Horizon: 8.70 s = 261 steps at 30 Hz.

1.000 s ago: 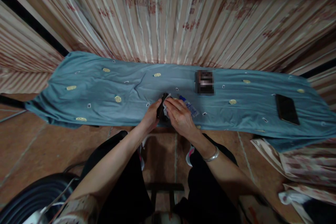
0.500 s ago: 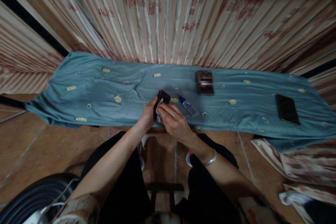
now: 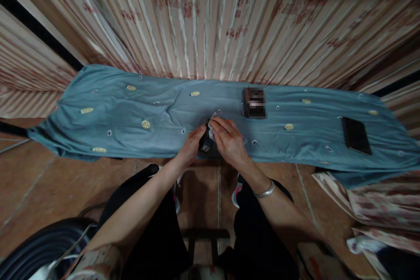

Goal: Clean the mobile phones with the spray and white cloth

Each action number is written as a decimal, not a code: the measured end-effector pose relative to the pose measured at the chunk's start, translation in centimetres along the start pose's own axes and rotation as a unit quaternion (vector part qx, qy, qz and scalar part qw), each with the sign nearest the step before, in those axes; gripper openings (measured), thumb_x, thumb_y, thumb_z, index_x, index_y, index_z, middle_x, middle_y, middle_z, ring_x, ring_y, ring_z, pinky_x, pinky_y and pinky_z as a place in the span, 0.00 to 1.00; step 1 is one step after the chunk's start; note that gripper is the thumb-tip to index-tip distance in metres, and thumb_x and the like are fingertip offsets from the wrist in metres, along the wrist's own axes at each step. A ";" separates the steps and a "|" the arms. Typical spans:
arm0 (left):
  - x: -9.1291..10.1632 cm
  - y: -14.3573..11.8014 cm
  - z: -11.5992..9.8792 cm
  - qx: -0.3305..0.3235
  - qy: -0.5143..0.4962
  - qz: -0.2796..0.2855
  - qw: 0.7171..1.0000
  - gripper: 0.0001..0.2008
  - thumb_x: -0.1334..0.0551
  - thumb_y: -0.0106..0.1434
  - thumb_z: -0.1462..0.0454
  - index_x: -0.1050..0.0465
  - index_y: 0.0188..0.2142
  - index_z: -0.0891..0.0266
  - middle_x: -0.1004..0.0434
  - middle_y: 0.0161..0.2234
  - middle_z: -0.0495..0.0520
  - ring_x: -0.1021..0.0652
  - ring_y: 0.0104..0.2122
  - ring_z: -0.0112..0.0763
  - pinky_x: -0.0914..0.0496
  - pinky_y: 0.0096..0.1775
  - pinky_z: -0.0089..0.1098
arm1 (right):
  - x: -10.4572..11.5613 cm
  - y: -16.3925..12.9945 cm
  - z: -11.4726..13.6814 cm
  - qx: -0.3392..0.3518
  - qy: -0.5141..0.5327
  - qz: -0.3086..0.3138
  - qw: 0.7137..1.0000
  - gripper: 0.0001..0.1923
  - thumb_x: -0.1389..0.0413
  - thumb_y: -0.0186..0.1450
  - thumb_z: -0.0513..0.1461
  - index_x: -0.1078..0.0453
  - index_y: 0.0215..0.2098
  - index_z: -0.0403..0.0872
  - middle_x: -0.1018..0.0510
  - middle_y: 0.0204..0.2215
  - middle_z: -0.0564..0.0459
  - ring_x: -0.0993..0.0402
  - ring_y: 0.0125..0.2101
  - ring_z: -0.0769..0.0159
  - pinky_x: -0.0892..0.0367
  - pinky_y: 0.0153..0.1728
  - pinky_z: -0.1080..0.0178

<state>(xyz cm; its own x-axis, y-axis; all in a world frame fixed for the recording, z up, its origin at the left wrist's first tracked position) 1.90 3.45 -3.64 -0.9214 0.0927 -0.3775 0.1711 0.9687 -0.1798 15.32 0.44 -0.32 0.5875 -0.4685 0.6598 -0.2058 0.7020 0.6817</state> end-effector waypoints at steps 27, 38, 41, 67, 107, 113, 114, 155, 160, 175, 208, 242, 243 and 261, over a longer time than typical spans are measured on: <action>0.6 0.2 -2.6 0.063 -0.107 -0.096 0.988 0.14 0.32 0.65 0.61 0.26 0.25 0.62 0.32 0.20 0.45 0.32 0.21 0.24 0.37 0.27 0.26 | -0.8 -0.3 0.6 -0.023 0.037 0.024 0.999 0.19 0.53 0.77 0.37 0.22 0.57 0.46 0.17 0.54 0.42 0.22 0.52 0.55 0.25 0.58 0.49; 0.8 0.5 -3.7 0.083 -0.176 -0.158 0.968 0.15 0.33 0.67 0.64 0.29 0.24 0.63 0.29 0.20 0.44 0.31 0.20 0.22 0.36 0.26 0.24 | -1.0 -0.8 3.1 0.009 0.062 0.058 0.996 0.20 0.53 0.77 0.34 0.22 0.59 0.45 0.17 0.54 0.41 0.21 0.52 0.55 0.24 0.58 0.47; 1.0 0.7 -3.6 0.083 -0.190 -0.164 0.965 0.13 0.33 0.66 0.63 0.29 0.25 0.62 0.28 0.20 0.45 0.30 0.19 0.23 0.34 0.26 0.24 | -1.1 -0.9 3.4 0.018 0.067 0.063 0.996 0.20 0.52 0.77 0.34 0.22 0.58 0.45 0.17 0.53 0.41 0.21 0.51 0.56 0.24 0.57 0.49; 0.7 1.1 -3.3 0.075 -0.231 -0.190 0.951 0.12 0.40 0.72 0.66 0.29 0.29 0.60 0.29 0.23 0.45 0.31 0.22 0.24 0.34 0.29 0.25 | -0.7 -0.4 3.4 0.037 0.035 0.040 0.998 0.16 0.50 0.77 0.35 0.22 0.55 0.45 0.16 0.51 0.42 0.21 0.51 0.56 0.24 0.58 0.50; 0.8 0.7 -1.2 0.103 -0.230 -0.181 0.951 0.11 0.44 0.74 0.67 0.29 0.34 0.61 0.27 0.25 0.44 0.28 0.23 0.22 0.30 0.32 0.22 | -0.9 -0.2 4.5 0.069 -0.002 0.050 0.996 0.16 0.49 0.77 0.35 0.22 0.56 0.43 0.17 0.53 0.41 0.21 0.51 0.56 0.24 0.59 0.51; 0.7 0.4 -1.2 0.072 -0.211 -0.175 0.959 0.08 0.42 0.72 0.69 0.24 0.42 0.59 0.21 0.30 0.43 0.24 0.27 0.20 0.28 0.37 0.21 | -0.8 -0.2 4.9 0.064 0.026 0.060 0.996 0.17 0.50 0.77 0.34 0.22 0.57 0.44 0.17 0.53 0.42 0.21 0.53 0.56 0.24 0.59 0.50; 0.7 0.5 -1.2 0.067 -0.202 -0.173 0.962 0.09 0.42 0.71 0.69 0.23 0.44 0.59 0.19 0.32 0.44 0.22 0.30 0.20 0.27 0.40 0.21 | -0.8 -0.2 4.9 0.064 0.030 0.062 0.996 0.17 0.50 0.77 0.34 0.23 0.57 0.44 0.17 0.53 0.41 0.22 0.53 0.56 0.24 0.59 0.50; -0.3 0.1 -0.6 -0.024 0.049 0.005 0.998 0.10 0.29 0.62 0.63 0.13 0.43 0.58 0.14 0.52 0.56 0.21 0.60 0.44 0.38 0.68 0.41 | 0.4 0.8 -2.0 -0.127 0.151 0.014 0.980 0.16 0.51 0.75 0.42 0.21 0.49 0.50 0.14 0.46 0.48 0.18 0.47 0.58 0.24 0.53 0.54; -0.1 0.0 -0.7 0.004 0.035 -0.001 0.999 0.11 0.27 0.60 0.64 0.14 0.43 0.59 0.13 0.49 0.55 0.20 0.56 0.44 0.34 0.64 0.39 | -0.1 0.8 -3.3 -0.198 0.210 0.044 0.956 0.16 0.49 0.73 0.45 0.19 0.45 0.52 0.13 0.40 0.53 0.18 0.41 0.60 0.24 0.47 0.58; -0.5 -0.1 -1.3 0.021 -0.035 -0.035 0.999 0.11 0.35 0.67 0.58 0.22 0.31 0.62 0.18 0.32 0.52 0.20 0.41 0.34 0.30 0.47 0.30 | -2.5 -0.2 -5.7 -0.317 0.335 0.014 0.887 0.20 0.42 0.66 0.55 0.17 0.41 0.52 0.13 0.37 0.53 0.17 0.39 0.59 0.23 0.44 0.57; 0.6 1.4 -1.5 0.010 -0.094 -0.120 0.988 0.14 0.41 0.71 0.63 0.27 0.28 0.61 0.24 0.25 0.49 0.21 0.32 0.31 0.30 0.36 0.28 | -2.5 -1.2 -2.4 -0.305 0.341 0.039 0.889 0.17 0.40 0.67 0.45 0.18 0.52 0.52 0.12 0.47 0.52 0.16 0.48 0.57 0.23 0.54 0.54; 1.0 1.5 -2.6 0.138 -0.224 -0.179 0.948 0.19 0.50 0.75 0.62 0.26 0.30 0.62 0.24 0.23 0.51 0.22 0.23 0.30 0.25 0.32 0.28 | -2.0 -1.4 0.5 -0.252 0.349 0.079 0.899 0.14 0.39 0.68 0.45 0.20 0.50 0.51 0.13 0.46 0.51 0.15 0.43 0.60 0.22 0.49 0.57; 1.0 1.6 -2.7 0.136 -0.225 -0.179 0.948 0.19 0.50 0.75 0.63 0.26 0.30 0.62 0.24 0.22 0.51 0.23 0.22 0.29 0.26 0.30 0.27 | -2.1 -1.4 0.6 -0.254 0.360 0.080 0.894 0.14 0.39 0.68 0.46 0.20 0.50 0.51 0.13 0.45 0.51 0.15 0.43 0.61 0.22 0.49 0.57; 0.1 1.4 -1.7 0.144 -0.245 -0.177 0.942 0.23 0.52 0.77 0.64 0.30 0.26 0.62 0.27 0.21 0.49 0.28 0.20 0.26 0.31 0.26 0.24 | -0.4 -0.5 2.7 0.024 0.018 0.045 0.999 0.17 0.51 0.78 0.36 0.24 0.57 0.45 0.16 0.53 0.42 0.21 0.52 0.55 0.27 0.60 0.50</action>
<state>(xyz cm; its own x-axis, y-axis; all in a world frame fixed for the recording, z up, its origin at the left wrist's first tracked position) 1.42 5.23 -2.41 -0.6783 -0.4100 -0.6097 0.0365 0.8100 -0.5853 13.08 -1.22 -0.05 0.5925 -0.3854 0.7074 -0.2948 0.7135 0.6356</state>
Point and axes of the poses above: each hand's wrist, its own y-axis towards the middle knuckle, its own x-axis out of the back of the hand, z = x × y, the point moved 4 cm from there along y, towards the middle knuckle
